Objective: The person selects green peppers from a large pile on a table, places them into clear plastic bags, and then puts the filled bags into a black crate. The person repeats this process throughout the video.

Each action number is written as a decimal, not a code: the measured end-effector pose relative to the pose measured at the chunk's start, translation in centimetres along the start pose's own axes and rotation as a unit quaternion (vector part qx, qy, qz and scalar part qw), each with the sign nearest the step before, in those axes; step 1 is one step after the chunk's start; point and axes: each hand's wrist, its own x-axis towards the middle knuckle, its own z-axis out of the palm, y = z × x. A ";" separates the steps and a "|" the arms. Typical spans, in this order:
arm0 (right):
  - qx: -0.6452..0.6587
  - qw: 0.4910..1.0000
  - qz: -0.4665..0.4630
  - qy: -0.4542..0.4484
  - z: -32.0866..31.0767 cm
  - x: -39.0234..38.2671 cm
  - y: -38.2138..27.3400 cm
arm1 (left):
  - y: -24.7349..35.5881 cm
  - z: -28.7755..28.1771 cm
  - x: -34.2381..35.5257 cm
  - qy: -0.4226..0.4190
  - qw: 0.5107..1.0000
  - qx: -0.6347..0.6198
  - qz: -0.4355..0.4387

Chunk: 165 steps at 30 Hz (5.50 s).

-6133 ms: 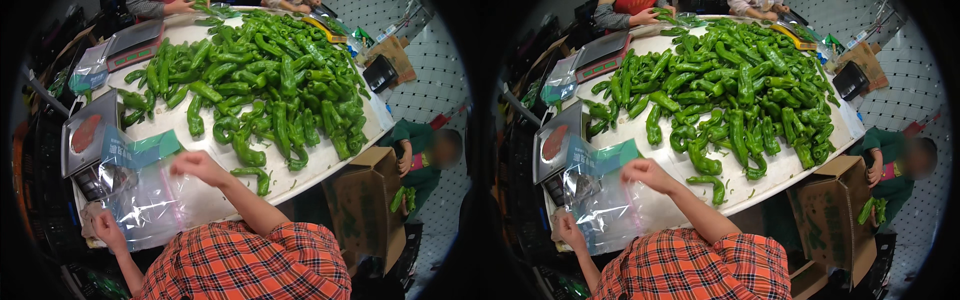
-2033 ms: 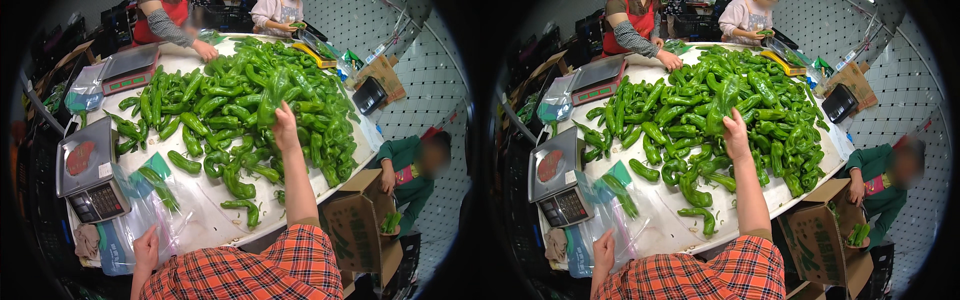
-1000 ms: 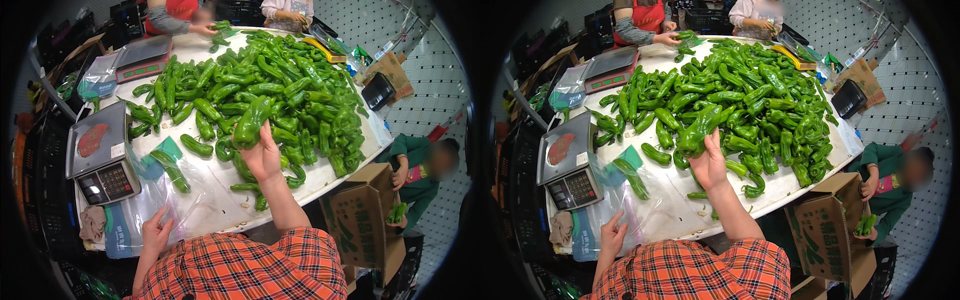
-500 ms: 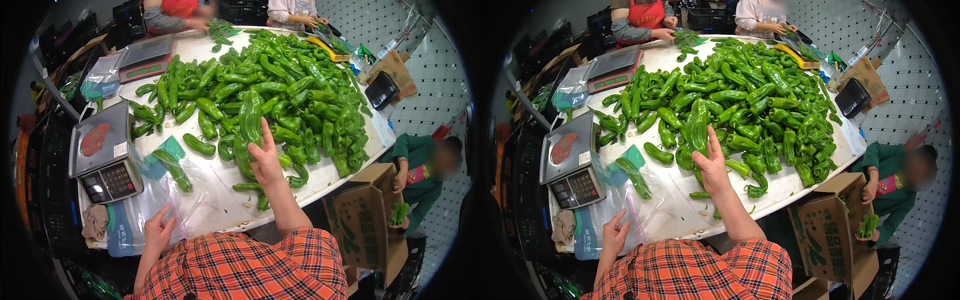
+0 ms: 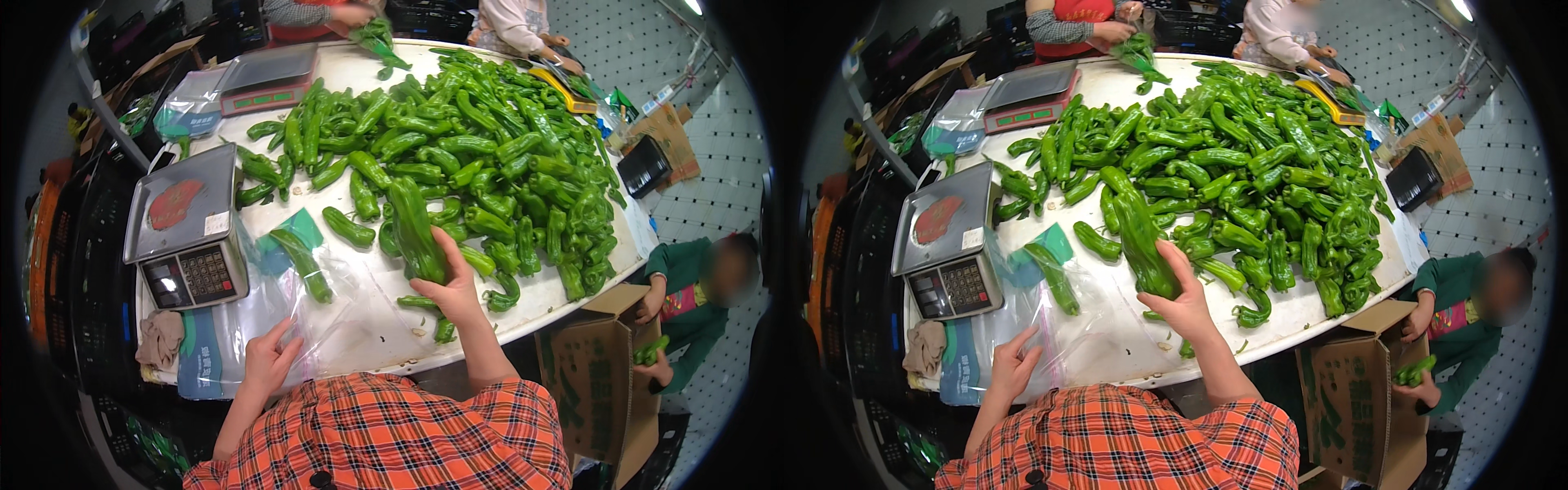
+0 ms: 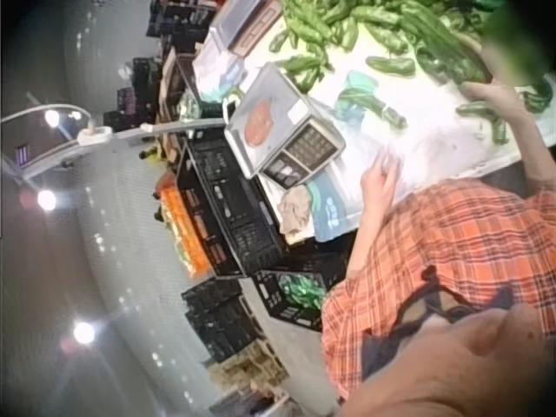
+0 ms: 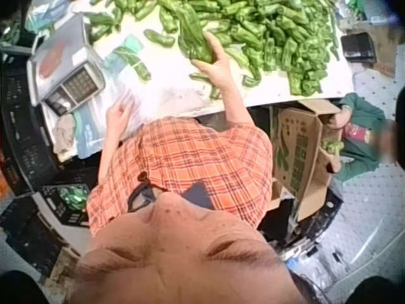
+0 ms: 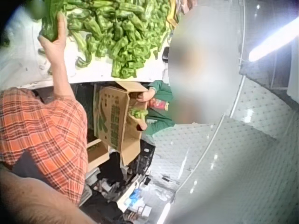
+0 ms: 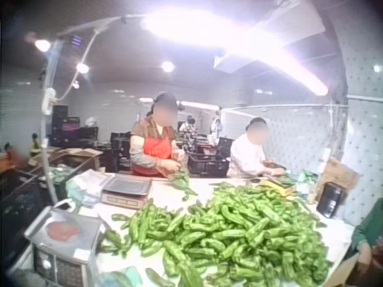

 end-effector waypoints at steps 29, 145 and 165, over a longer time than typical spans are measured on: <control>-0.135 0.974 -0.017 -0.179 17.7 0.3 14.3 | -0.1 0.9 0.8 0.016 0.998 -0.014 0.060; 0.555 0.796 0.208 0.122 0.3 1.1 2.1 | 0.6 -1.2 1.3 -0.005 0.994 0.062 0.095; 0.526 0.742 0.407 0.080 8.7 -3.4 4.8 | 0.0 -0.7 3.5 0.047 0.958 -0.275 -0.061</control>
